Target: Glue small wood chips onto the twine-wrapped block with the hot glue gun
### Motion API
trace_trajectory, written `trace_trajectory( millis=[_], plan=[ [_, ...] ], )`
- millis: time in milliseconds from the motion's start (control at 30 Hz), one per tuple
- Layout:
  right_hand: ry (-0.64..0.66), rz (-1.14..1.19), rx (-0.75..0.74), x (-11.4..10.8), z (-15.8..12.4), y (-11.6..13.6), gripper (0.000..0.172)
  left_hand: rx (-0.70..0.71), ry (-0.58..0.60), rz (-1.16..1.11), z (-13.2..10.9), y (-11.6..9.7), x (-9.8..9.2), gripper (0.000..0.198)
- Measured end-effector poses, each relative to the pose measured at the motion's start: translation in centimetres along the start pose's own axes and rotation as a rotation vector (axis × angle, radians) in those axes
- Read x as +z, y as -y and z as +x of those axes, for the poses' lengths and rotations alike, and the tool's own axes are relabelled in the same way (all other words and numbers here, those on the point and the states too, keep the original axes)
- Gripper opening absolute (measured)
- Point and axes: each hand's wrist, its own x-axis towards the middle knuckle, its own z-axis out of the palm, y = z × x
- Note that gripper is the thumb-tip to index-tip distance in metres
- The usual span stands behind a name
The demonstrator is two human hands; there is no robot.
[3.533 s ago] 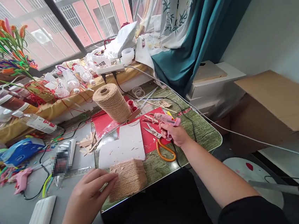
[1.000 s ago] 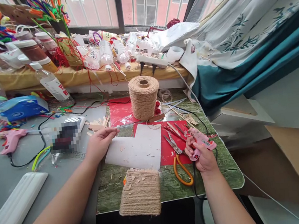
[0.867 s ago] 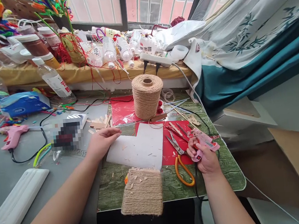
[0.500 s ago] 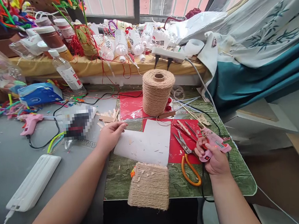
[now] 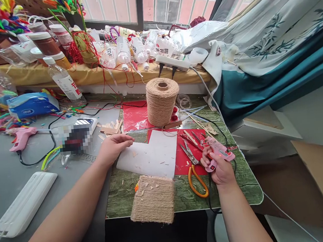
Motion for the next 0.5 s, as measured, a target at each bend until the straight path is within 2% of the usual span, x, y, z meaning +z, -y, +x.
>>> trace_trajectory(
  millis=[100, 267, 367, 500],
  plan=[
    [0.008, 0.006, 0.004, -0.01, -0.03, 0.03, 0.01, 0.045, -0.038, 0.15, -0.21, -0.21, -0.2, 0.025],
    [0.019, -0.018, -0.006, -0.08, 0.1, 0.03, 0.01, 0.195, 0.02, 0.19, -0.32, -0.38, 0.14, 0.025],
    [0.018, -0.044, -0.008, -0.09, 0.13, 0.01, 0.011, 0.155, -0.019, 0.168, -0.27, -0.24, 0.2, 0.029],
    [0.006, -0.04, -0.027, -0.15, 0.09, -0.06, 0.01, 0.073, -0.041, -0.037, 0.13, 0.28, 0.03, 0.029]
  ],
)
